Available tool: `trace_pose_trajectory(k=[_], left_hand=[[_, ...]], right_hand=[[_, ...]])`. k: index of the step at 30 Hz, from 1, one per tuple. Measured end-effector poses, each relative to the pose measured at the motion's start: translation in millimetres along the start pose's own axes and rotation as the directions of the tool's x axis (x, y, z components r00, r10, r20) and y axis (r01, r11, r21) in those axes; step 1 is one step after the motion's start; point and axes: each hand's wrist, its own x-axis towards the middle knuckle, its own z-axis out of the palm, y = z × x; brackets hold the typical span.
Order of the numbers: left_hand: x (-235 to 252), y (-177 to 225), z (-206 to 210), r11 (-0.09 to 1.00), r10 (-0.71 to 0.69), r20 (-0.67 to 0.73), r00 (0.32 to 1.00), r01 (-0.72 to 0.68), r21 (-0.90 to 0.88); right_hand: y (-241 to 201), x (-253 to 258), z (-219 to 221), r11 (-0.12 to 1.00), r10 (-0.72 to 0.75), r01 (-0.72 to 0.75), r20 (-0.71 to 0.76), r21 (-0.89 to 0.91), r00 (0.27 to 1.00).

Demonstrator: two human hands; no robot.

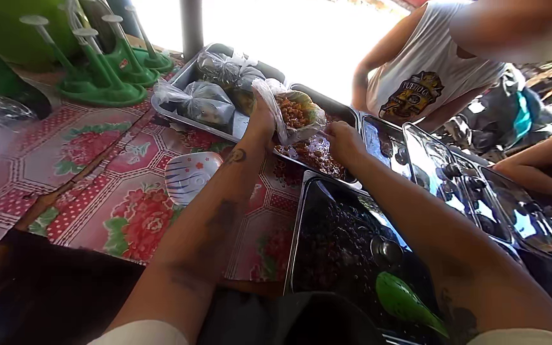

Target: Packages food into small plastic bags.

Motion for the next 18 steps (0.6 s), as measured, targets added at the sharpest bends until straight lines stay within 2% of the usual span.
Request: trace_pose_trajectory(k=[2,3,4,5,7,9,10,13,14,15,18], left_hand=[[13.8,-14.4,-14.8,0.996,0.09,0.07,0.994,-0.089,-0.02],[20.3,-18.1,-18.1,0.993,0.116,0.093,0.989,-0.112,-0.045],[23.9,-20.2,-17.8,0.991,0.12,0.077,0.99,-0.115,-0.069],[24.9,-20.6,-18.7,0.991,0.11,0.083,0.991,-0.103,-0.081],[21.2,-17.2,-21.9,0.991,0.096,0.103,0.99,-0.085,-0.105],[3.7,-4.5,-17.0,0.993,0.066,0.089,0.994,-0.056,-0.108],[-10.6,6.6,-10.3,0.996,0.032,0.059,0.998,-0.026,-0.091],[-23.6,17.8,-6.5,0.997,-0.005,0.035,0.999,0.007,-0.079],[-24.4,17.8,-7.3,0.997,-0.009,0.032,0.999,0.011,-0.072],[-24.2,17.8,-8.5,0.997,-0.014,0.037,0.999,0.017,-0.071],[-21.3,16.3,-9.3,0.997,0.008,0.042,0.999,-0.005,-0.076]], right_hand=[[6.7,-14.8,-4.1,0.986,-0.163,0.162,-0.013,-0.033,0.987],[15.4,-21.1,-9.9,0.978,-0.202,0.199,-0.031,-0.067,0.979],[24.9,-28.4,-16.6,0.98,-0.184,0.179,-0.049,-0.088,0.982],[32.2,-35.7,-23.2,0.99,-0.106,0.1,-0.059,-0.1,0.993],[37.1,-44.3,-31.9,0.984,0.152,-0.154,-0.036,-0.09,0.988],[36.7,-49.7,-24.7,0.956,0.289,-0.289,-0.008,-0.043,0.957],[34.7,-54.1,-17.8,0.963,0.269,-0.269,0.0,0.005,0.963],[34.9,-64.7,-3.7,0.998,-0.003,0.006,-0.042,0.066,0.999],[34.0,-69.3,-7.0,0.997,-0.047,0.05,-0.058,0.052,0.997],[32.2,-74.4,-14.6,1.0,-0.025,0.026,-0.054,0.018,0.998],[29.2,-87.4,-32.2,0.969,0.219,-0.214,0.03,-0.12,0.975]])
